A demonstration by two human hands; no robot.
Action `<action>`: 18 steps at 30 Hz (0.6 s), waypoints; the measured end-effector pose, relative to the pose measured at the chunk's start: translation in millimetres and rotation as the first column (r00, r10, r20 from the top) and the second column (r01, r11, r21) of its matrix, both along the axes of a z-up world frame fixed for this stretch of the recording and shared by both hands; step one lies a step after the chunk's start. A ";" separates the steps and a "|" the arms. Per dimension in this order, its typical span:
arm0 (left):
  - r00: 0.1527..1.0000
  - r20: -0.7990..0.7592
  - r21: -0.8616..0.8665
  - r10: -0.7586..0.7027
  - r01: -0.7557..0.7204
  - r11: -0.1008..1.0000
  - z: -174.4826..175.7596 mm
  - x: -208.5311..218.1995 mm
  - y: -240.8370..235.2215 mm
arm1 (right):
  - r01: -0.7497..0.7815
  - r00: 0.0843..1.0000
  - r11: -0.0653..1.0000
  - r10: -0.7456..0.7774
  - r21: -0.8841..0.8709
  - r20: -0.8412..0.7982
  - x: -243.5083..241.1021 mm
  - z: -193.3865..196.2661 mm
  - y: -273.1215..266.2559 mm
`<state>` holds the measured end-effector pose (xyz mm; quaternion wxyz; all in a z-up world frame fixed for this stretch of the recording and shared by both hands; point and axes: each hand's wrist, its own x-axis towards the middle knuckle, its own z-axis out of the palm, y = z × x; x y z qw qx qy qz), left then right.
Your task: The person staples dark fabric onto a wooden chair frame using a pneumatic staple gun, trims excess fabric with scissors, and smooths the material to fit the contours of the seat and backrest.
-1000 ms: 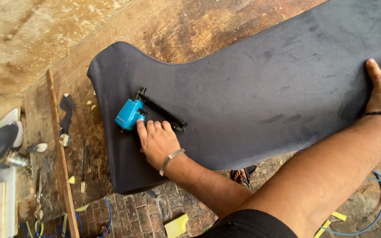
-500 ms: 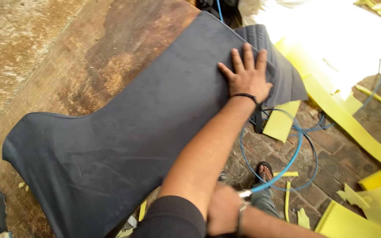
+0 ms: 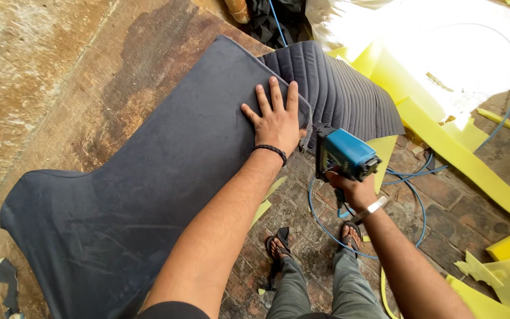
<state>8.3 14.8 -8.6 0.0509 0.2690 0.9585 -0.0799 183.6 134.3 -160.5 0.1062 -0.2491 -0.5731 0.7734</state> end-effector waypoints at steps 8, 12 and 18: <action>0.998 -0.070 0.025 0.003 -0.001 1.000 -4.9 -0.9 0.7 | -0.129 0.986 0.991 0.133 0.045 -0.101 -33.1 0.6 -9.3; 1.000 -0.008 -0.027 -0.029 0.029 0.999 3.3 7.5 0.6 | -0.181 0.983 0.978 0.183 0.102 -0.019 -21.2 9.7 -0.6; 0.997 0.035 -0.080 -0.062 0.064 0.995 18.1 4.7 -5.1 | -0.175 0.981 0.983 0.179 0.057 -0.078 -29.0 9.8 -6.4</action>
